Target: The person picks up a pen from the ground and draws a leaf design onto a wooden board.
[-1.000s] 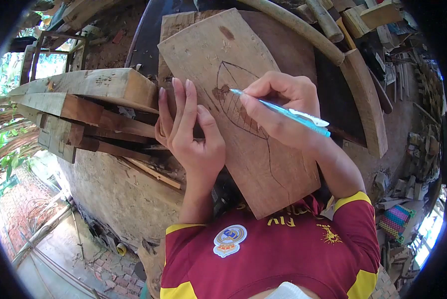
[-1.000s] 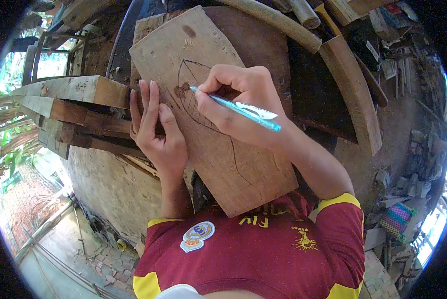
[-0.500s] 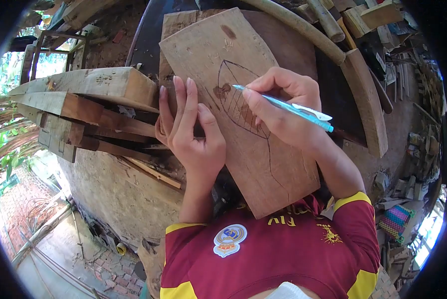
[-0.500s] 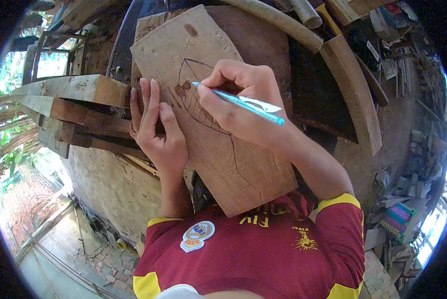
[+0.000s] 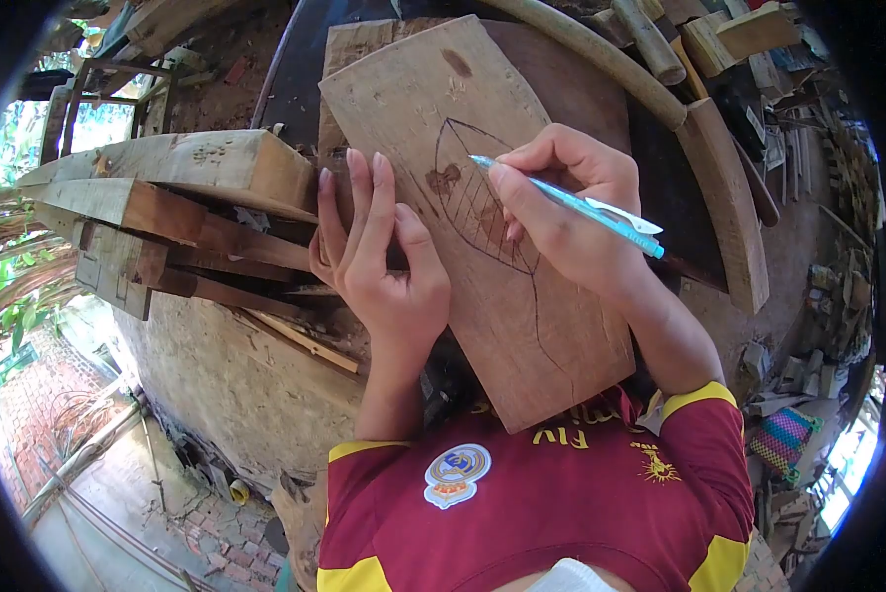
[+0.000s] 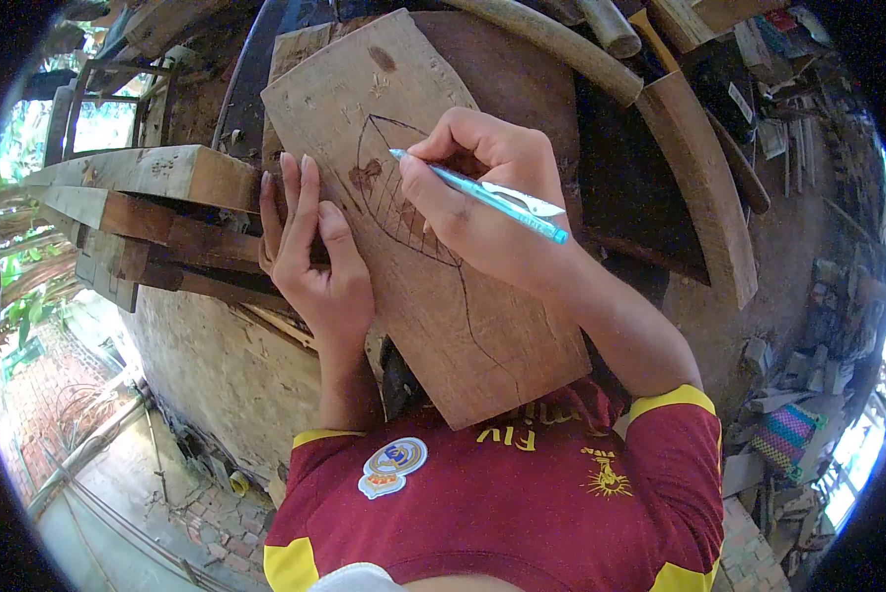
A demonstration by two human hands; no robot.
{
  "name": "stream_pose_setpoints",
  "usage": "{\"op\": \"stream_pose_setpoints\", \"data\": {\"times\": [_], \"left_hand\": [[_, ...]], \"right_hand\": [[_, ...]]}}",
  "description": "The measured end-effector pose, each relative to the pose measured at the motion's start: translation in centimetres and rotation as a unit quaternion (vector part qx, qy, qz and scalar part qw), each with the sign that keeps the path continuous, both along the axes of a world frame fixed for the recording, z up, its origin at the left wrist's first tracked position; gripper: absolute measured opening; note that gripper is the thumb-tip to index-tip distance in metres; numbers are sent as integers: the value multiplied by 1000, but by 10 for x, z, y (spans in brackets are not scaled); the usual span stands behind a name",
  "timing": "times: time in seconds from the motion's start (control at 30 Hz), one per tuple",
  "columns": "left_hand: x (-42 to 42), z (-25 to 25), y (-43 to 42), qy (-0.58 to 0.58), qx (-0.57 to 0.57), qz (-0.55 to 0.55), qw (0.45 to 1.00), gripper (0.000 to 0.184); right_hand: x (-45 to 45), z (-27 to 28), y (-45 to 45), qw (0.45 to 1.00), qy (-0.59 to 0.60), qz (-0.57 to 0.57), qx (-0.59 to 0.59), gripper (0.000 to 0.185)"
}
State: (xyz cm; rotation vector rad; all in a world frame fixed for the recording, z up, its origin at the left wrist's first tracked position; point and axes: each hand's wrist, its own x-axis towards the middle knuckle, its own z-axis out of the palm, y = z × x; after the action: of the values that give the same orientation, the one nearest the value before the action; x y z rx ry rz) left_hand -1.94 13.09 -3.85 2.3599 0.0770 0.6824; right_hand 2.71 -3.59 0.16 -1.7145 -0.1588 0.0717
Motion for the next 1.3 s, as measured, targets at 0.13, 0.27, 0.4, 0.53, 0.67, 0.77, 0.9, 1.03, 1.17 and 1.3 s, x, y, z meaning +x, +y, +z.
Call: {"op": "stream_pose_setpoints", "data": {"times": [0.13, 0.27, 0.4, 0.53, 0.67, 0.77, 0.9, 1.03, 1.17, 1.3], "left_hand": [[0, 0, 1, 3, 4, 1, 1000, 44], [0, -1, 0, 1, -14, -3, 1000, 44], [-1, 1, 0, 12, 1, -2, 1000, 44], [-1, 0, 1, 6, -8, -5, 1000, 44], [-1, 2, 1, 8, -1, -4, 1000, 44], [-1, -1, 1, 8, -16, -6, 1000, 44], [-3, 0, -1, 22, 6, 10, 1000, 44], [-9, 3, -11, 42, 65, 42, 996, 42], [-13, 0, -12, 43, 55, 34, 997, 40], [-14, 3, -12, 52, 46, 32, 997, 40]], "right_hand": [[0, -1, 0, 1000, -7, -1, -5, 5], [-1, 0, 0, 1000, -12, 8, -21, 14], [-1, 1, 1, 1000, 7, -12, 9, 16], [-1, 1, 3, 1000, 4, -13, -8, 16], [0, -1, -1, 1000, -3, 13, -7, 14], [1, -1, 2, 999, 23, 2, 36, 15], [6, 6, -9, 992, 71, 43, 100, 14], [20, 2, -20, 984, 65, 125, 109, 12], [19, 7, -16, 983, 87, 137, 83, 13], [15, 9, -12, 991, 50, 125, 12, 12]]}}
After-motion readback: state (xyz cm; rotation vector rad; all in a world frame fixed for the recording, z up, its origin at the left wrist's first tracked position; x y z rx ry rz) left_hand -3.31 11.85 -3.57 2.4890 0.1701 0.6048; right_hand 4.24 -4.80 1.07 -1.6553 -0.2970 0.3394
